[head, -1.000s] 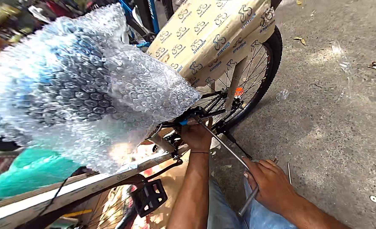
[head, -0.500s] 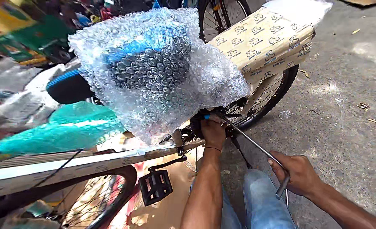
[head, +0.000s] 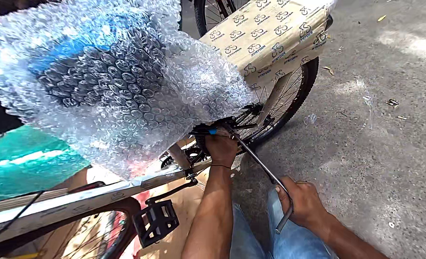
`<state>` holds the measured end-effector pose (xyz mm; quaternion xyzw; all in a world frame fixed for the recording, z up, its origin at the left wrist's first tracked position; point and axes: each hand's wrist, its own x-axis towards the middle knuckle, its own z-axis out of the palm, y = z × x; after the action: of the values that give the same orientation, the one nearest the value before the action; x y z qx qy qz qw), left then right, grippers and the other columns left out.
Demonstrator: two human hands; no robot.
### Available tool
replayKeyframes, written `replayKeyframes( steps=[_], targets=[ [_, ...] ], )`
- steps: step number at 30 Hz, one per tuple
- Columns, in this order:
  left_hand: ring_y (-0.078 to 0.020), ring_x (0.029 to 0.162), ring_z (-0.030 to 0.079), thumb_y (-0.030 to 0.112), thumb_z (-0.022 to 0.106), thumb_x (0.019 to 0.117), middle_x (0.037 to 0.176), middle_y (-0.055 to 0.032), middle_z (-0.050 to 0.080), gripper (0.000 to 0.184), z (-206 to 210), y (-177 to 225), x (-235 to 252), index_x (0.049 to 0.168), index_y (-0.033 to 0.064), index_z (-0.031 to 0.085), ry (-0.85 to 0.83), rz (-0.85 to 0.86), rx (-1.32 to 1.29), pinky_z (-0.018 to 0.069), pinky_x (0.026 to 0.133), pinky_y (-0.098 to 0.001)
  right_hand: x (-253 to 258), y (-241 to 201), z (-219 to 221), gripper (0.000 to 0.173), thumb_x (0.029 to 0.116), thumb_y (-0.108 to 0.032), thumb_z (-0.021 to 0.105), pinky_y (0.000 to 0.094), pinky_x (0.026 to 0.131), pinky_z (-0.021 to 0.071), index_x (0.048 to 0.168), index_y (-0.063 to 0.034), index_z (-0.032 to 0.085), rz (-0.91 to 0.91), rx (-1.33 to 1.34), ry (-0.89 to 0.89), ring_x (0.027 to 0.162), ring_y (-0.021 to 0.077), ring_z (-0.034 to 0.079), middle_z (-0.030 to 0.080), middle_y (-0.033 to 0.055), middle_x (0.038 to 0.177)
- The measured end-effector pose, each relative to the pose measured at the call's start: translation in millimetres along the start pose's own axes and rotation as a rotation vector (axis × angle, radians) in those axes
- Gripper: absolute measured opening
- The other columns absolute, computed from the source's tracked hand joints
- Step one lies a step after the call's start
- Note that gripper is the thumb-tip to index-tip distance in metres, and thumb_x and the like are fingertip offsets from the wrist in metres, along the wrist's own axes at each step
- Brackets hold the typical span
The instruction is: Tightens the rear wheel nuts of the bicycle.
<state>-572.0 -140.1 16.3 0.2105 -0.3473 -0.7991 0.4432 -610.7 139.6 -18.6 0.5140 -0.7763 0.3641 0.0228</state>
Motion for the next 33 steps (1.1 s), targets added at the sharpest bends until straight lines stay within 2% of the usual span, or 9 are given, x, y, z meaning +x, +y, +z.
replayKeyframes(
  steps=[2, 7, 13, 17, 21, 26, 27, 30, 33],
  targets=[
    [-0.0189, 0.113, 0.057, 0.061, 0.008, 0.1036, 0.118, -0.0003, 0.061, 0.063, 1, 2, 0, 0.12, 0.0236, 0.056, -0.001, 0.002, 0.029, 0.0488, 0.09, -0.0517, -5, -2, 14, 0.047, 0.1081, -0.045, 0.033, 0.0364, 0.043, 0.0452, 0.093, -0.0153, 0.066, -0.007, -0.004, 0.022, 0.045, 0.0154, 0.056, 0.05, -0.0028, 0.051],
    [-0.0162, 0.106, 0.059, 0.059, 0.008, 0.1041, 0.112, 0.0026, 0.062, 0.06, 2, 1, -3, 0.115, 0.0263, 0.057, -0.007, 0.025, 0.083, 0.0506, 0.085, -0.048, -20, -8, 52, 0.042, 0.1065, -0.041, 0.041, 0.0352, 0.043, 0.0464, 0.093, -0.0133, 0.068, 0.037, 0.125, 0.151, 0.046, 0.0133, 0.056, 0.053, -0.0025, 0.053],
    [-0.0177, 0.115, 0.057, 0.058, 0.009, 0.1035, 0.118, 0.0004, 0.061, 0.061, -9, 4, -4, 0.119, 0.0226, 0.056, -0.077, 0.007, 0.036, 0.0474, 0.094, -0.0527, -12, -2, 34, 0.046, 0.1077, -0.045, 0.037, 0.0363, 0.043, 0.0466, 0.093, -0.0143, 0.068, 0.032, 0.107, 0.114, 0.046, 0.0143, 0.057, 0.054, -0.0019, 0.053],
    [-0.0166, 0.108, 0.058, 0.054, 0.012, 0.1051, 0.108, 0.0017, 0.061, 0.054, -10, 2, -3, 0.109, 0.0236, 0.056, -0.09, 0.019, -0.014, 0.0479, 0.093, -0.0503, -3, 9, 16, 0.047, 0.108, -0.044, 0.036, 0.0372, 0.044, 0.0473, 0.094, -0.0151, 0.069, -0.046, 0.014, 0.093, 0.047, 0.0152, 0.059, 0.054, -0.0019, 0.052],
    [-0.0154, 0.108, 0.058, 0.051, 0.015, 0.1063, 0.109, 0.0028, 0.062, 0.05, -10, -7, -3, 0.109, 0.0237, 0.056, -0.077, 0.013, -0.024, 0.048, 0.094, -0.0472, -5, 12, 13, 0.048, 0.1086, -0.046, 0.033, 0.0374, 0.044, 0.0478, 0.095, -0.0149, 0.067, -0.047, 0.002, 0.029, 0.048, 0.0161, 0.059, 0.054, -0.0017, 0.053],
    [-0.013, 0.093, 0.062, 0.04, 0.02, 0.1075, 0.093, 0.0047, 0.063, 0.04, -4, -8, 4, 0.097, 0.0245, 0.056, -0.012, 0.022, -0.127, 0.0519, 0.085, -0.0418, -3, 5, 9, 0.05, 0.1078, -0.048, 0.032, 0.0409, 0.044, 0.0484, 0.098, -0.0138, 0.066, 0.039, 0.073, -0.084, 0.049, 0.0189, 0.06, 0.055, 0.0001, 0.055],
    [-0.0138, 0.095, 0.062, 0.04, 0.021, 0.1073, 0.095, 0.0037, 0.063, 0.04, -3, -7, 5, 0.099, 0.0238, 0.056, 0.003, 0.027, -0.121, 0.0515, 0.087, -0.0439, -3, 3, 7, 0.05, 0.1082, -0.048, 0.031, 0.0411, 0.045, 0.049, 0.098, -0.0138, 0.066, 0.036, 0.055, -0.104, 0.049, 0.0194, 0.061, 0.055, 0.0003, 0.055],
    [-0.0178, 0.118, 0.057, 0.046, 0.016, 0.1077, 0.118, -0.001, 0.061, 0.047, -1, -5, 6, 0.121, 0.0202, 0.053, 0.016, 0.027, -0.087, 0.0446, 0.103, -0.0518, -4, 2, 7, 0.046, 0.1092, -0.043, 0.03, 0.0405, 0.047, 0.05, 0.097, -0.013, 0.063, -0.03, -0.034, -0.139, 0.048, 0.02, 0.061, 0.054, -0.0004, 0.052],
    [-0.0203, 0.12, 0.056, 0.048, 0.017, 0.1082, 0.121, -0.0026, 0.061, 0.048, 5, -6, 10, 0.124, 0.0193, 0.053, 0.054, 0.043, -0.103, 0.043, 0.104, -0.0551, -1, 1, 5, 0.042, 0.1093, -0.04, 0.031, 0.0389, 0.046, 0.0491, 0.097, -0.013, 0.062, -0.071, -0.073, -0.138, 0.047, 0.019, 0.059, 0.051, -0.0012, 0.051]
  ],
)
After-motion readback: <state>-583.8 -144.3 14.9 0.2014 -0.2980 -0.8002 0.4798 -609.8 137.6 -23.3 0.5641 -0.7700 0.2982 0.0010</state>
